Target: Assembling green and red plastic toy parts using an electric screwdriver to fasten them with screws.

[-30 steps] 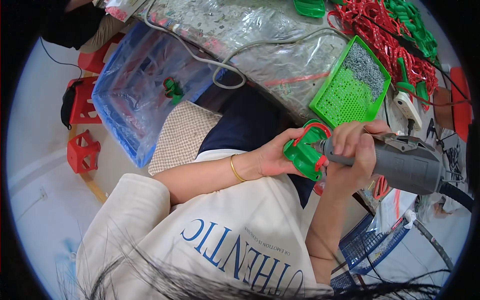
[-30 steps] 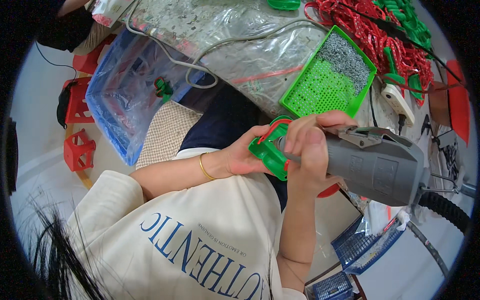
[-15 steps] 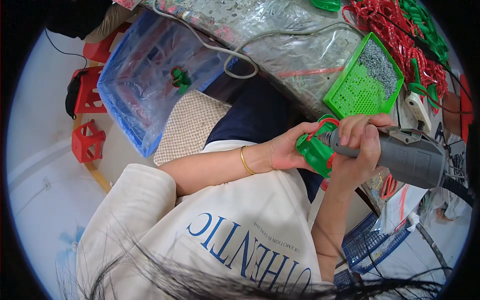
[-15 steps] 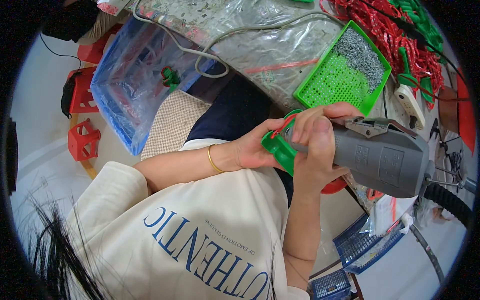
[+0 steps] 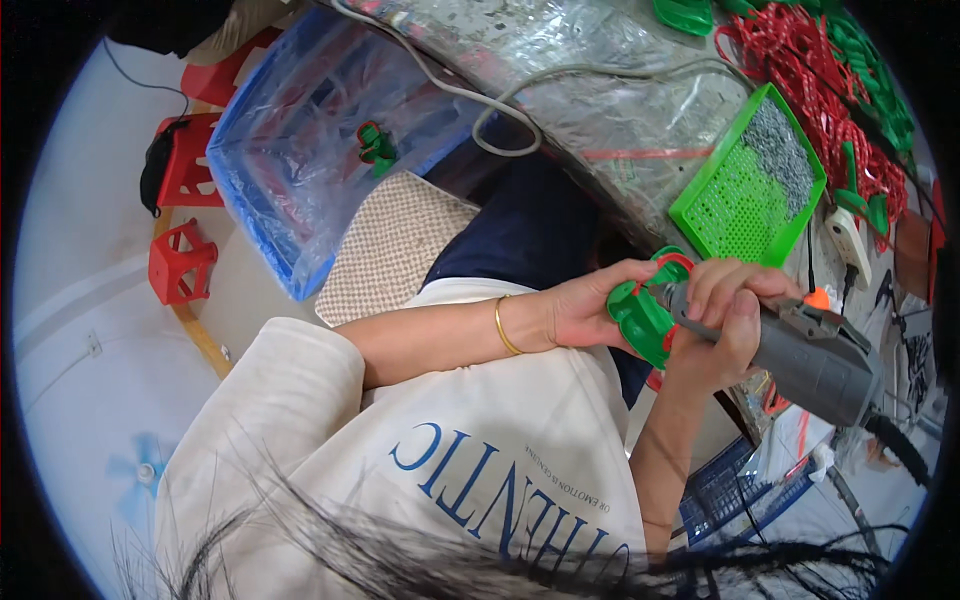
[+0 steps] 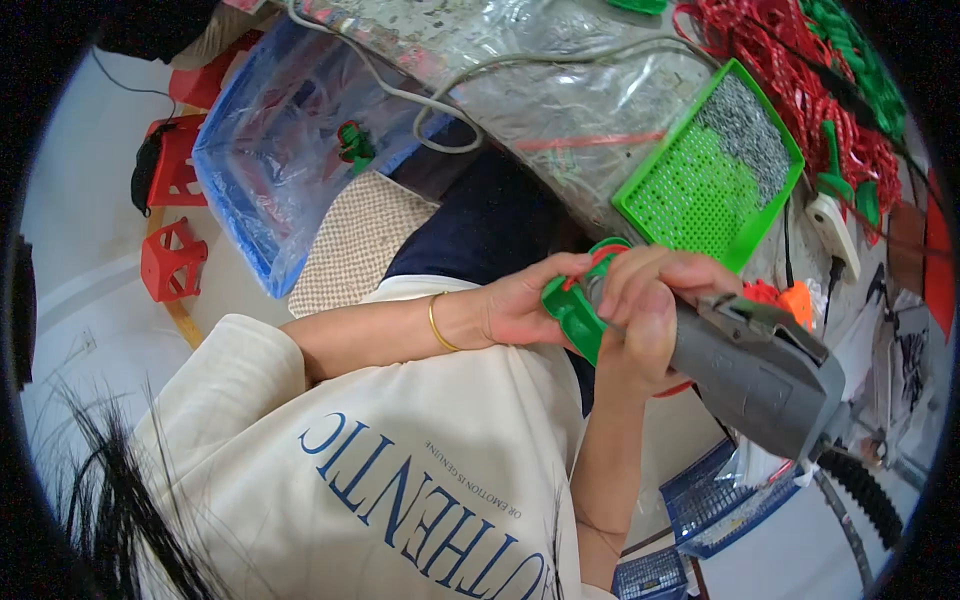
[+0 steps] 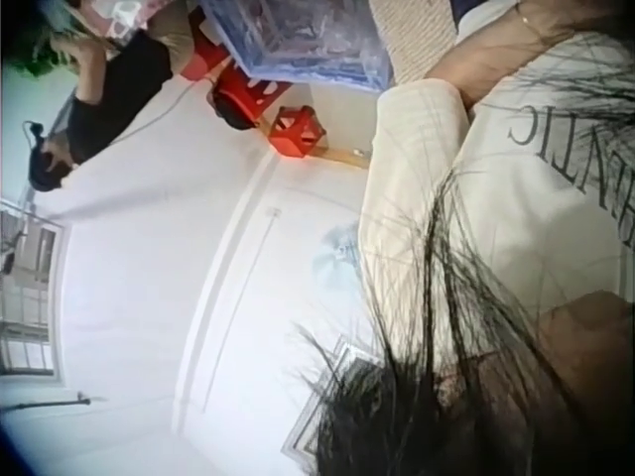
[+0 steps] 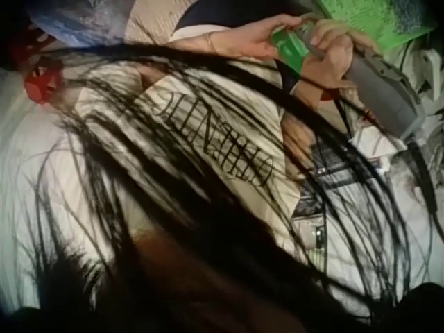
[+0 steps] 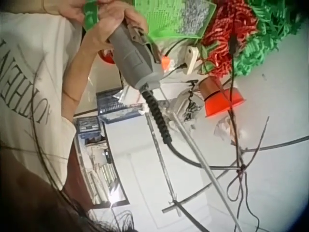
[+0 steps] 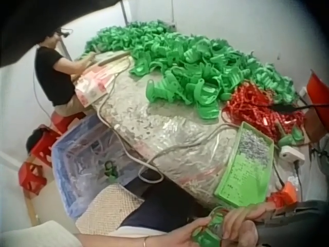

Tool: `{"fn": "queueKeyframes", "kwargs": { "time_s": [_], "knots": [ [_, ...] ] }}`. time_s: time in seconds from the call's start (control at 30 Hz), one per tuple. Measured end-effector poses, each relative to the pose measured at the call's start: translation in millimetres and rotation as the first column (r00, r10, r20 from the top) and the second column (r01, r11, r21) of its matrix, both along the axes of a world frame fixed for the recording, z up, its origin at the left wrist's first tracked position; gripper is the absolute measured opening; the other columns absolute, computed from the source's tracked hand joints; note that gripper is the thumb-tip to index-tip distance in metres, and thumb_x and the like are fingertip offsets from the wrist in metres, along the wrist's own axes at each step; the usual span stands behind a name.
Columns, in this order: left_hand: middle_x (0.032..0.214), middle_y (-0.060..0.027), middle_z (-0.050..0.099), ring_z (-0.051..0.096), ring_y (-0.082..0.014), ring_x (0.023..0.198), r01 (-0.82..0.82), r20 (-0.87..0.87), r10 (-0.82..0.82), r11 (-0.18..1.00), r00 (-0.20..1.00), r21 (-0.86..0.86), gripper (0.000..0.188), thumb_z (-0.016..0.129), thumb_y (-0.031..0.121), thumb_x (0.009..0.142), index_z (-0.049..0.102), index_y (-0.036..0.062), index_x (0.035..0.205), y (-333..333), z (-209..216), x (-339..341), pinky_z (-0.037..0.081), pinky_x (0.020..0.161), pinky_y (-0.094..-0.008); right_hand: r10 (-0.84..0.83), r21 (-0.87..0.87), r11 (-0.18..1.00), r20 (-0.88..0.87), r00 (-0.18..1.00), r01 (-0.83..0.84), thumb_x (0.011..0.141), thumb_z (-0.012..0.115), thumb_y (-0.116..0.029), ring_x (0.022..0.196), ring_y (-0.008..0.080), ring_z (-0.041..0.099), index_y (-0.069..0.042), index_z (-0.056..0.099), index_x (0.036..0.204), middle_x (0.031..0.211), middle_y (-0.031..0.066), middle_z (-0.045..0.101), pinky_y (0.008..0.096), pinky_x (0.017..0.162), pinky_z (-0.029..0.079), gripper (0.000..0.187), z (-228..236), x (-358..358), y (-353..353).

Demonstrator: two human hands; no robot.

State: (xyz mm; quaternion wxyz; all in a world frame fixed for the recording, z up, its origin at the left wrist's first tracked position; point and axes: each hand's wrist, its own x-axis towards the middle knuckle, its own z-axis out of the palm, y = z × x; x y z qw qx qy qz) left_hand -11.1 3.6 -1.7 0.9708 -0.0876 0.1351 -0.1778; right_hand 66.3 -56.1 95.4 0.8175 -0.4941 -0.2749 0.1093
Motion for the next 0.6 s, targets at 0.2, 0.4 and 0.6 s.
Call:
{"fn": "queueKeyframes", "kwargs": {
  "time_s": [0.2, 0.4, 0.6],
  "knots": [
    [0.111, -0.0085, 0.058, 0.061, -0.0217, 0.098, -0.028, 0.122, 0.006, 0.984, 0.993, 0.175, 0.053, 0.06, 0.034, 0.087, 0.039, 0.0162, 0.132, 5, 20, 6, 0.05, 0.085, -0.0442, 0.271, 0.077, 0.958, 0.049, 0.961, -0.274, 0.084, 0.054, -0.009, 0.047, 0.012, 0.039, -0.006, 0.05, 0.102, 0.054, -0.001, 0.04, 0.0276, 0.048, 0.032, 0.019, 13, 20, -16],
    [0.113, -0.004, 0.051, 0.054, -0.0125, 0.097, -0.076, 0.234, -0.052, 0.858, 0.971, 0.508, 0.064, 0.062, 0.025, 0.085, 0.03, 0.0084, 0.138, 35, 56, 1, 0.049, 0.081, -0.0295, 0.325, 0.047, 0.944, 0.044, 0.945, -0.327, 0.086, 0.06, -0.017, 0.045, 0.0114, 0.044, -0.007, 0.046, 0.102, 0.055, -0.0002, 0.047, 0.0254, 0.046, 0.032, 0.023, 51, 19, -11],
    [0.104, -0.0122, 0.057, 0.061, -0.0216, 0.092, -0.215, 0.12, 0.18, 0.76, 0.976, 0.613, 0.064, 0.063, 0.028, 0.083, 0.031, 0.0086, 0.135, 96, 38, -29, 0.051, 0.081, -0.0362, 0.201, 0.143, 0.965, 0.13, 0.971, -0.218, 0.087, 0.058, -0.018, 0.048, 0.0095, 0.044, -0.006, 0.046, 0.103, 0.057, -0.0021, 0.046, 0.0246, 0.046, 0.033, 0.023, 94, 43, -24]
  ]
}}
